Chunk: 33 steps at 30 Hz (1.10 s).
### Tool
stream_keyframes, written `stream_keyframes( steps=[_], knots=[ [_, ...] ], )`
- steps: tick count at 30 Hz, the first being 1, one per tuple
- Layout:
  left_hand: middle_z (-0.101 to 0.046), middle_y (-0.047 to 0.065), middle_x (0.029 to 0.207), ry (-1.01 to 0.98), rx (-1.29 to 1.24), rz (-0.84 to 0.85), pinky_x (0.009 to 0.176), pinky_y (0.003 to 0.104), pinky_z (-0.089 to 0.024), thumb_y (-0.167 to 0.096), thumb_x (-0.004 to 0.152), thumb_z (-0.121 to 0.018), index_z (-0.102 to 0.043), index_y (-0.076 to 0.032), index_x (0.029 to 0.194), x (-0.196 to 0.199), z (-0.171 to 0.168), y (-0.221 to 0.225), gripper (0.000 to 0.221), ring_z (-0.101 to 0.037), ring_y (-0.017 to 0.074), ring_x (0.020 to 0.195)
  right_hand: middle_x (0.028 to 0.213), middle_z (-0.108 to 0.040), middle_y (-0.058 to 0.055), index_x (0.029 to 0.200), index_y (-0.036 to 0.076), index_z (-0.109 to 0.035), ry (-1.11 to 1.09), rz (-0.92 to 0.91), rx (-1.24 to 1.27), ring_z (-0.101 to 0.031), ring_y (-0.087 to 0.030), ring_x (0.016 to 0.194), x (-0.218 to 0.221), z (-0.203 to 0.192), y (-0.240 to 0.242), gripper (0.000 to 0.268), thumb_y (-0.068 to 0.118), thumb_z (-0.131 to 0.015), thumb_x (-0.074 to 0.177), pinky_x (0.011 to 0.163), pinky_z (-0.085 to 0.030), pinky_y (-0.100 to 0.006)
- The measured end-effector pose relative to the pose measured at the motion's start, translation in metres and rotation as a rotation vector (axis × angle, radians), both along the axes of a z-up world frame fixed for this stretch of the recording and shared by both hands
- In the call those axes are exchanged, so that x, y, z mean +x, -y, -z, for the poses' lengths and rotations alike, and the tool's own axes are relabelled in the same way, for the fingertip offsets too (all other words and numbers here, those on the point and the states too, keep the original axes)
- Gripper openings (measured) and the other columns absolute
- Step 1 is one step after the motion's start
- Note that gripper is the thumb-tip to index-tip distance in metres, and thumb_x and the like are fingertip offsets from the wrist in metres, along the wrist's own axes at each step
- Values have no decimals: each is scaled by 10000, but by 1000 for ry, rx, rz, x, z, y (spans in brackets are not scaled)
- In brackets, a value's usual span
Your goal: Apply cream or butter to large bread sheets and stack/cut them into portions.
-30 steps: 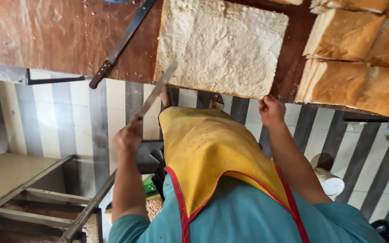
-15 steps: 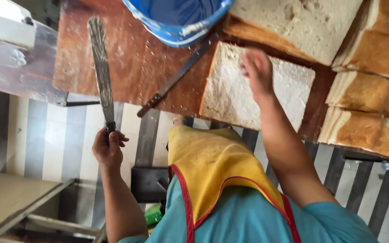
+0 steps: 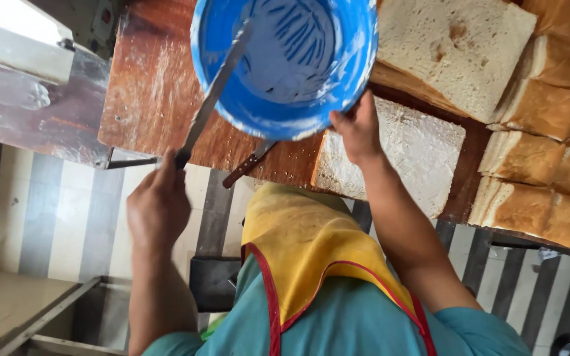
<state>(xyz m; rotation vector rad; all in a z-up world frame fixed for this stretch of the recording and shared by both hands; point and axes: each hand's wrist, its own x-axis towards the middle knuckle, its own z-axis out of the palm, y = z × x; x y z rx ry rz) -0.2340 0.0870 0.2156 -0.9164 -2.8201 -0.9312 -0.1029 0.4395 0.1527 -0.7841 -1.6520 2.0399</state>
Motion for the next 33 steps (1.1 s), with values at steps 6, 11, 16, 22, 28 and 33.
stream_keyframes(
  steps=[6, 11, 16, 22, 28, 33],
  knots=[
    [-722, 145, 792, -149, -447, -44, 453, 407, -545, -186, 1012, -555, -640, -13, 1297, -5, 66, -60, 344, -705, 301, 572, 1193, -621, -115, 1282, 23, -408, -159, -187, 89, -667, -194, 1046, 22, 35, 29, 479, 227, -732, 994, 891, -638, -353],
    [-719, 211, 720, 132, -483, 229, 502, 475, -576, -148, 987, -465, -582, 73, 1315, 27, 101, -79, 412, -714, 362, 576, 1171, -623, -82, 1248, 36, -468, -137, -245, 345, -626, -156, 1070, 23, 38, 27, 394, 262, -720, 1046, 960, -555, -305],
    [-722, 228, 819, 507, -109, 276, 669, 531, -549, -212, 1009, -586, -626, -58, 1278, 60, 75, -89, 312, -709, 425, 767, 1120, -626, -52, 1228, 49, -463, -106, -293, 302, -620, -128, 1014, 20, 28, 19, 413, 304, -728, 1039, 897, -553, -279],
    [-594, 56, 689, 895, 420, 199, 567, 301, -489, -93, 1050, -526, -624, -73, 1433, 72, 72, -73, 395, -578, 127, 600, 1095, -654, -74, 1244, 32, -490, -203, -240, 139, -644, -163, 970, 9, 41, -9, 384, 249, -724, 1031, 839, -596, -313],
    [-623, 18, 710, 1328, 756, 274, 482, 218, -416, -98, 1077, -521, -545, -7, 1476, 69, 106, -20, 409, -514, 43, 539, 1231, -642, -65, 1409, 207, -428, 175, 97, -123, -674, -246, 1026, -41, -21, -38, 524, 88, -609, 931, 744, -597, -451],
    [-699, 102, 943, 1458, 669, 441, 543, 243, -479, -49, 1024, -520, -488, 26, 1456, 49, 98, 3, 439, -622, 112, 651, 1158, -605, -137, 1310, -9, -522, -77, 151, -246, -652, -314, 1081, -56, 55, -103, 382, 42, -659, 958, 883, -633, -529]
  ],
)
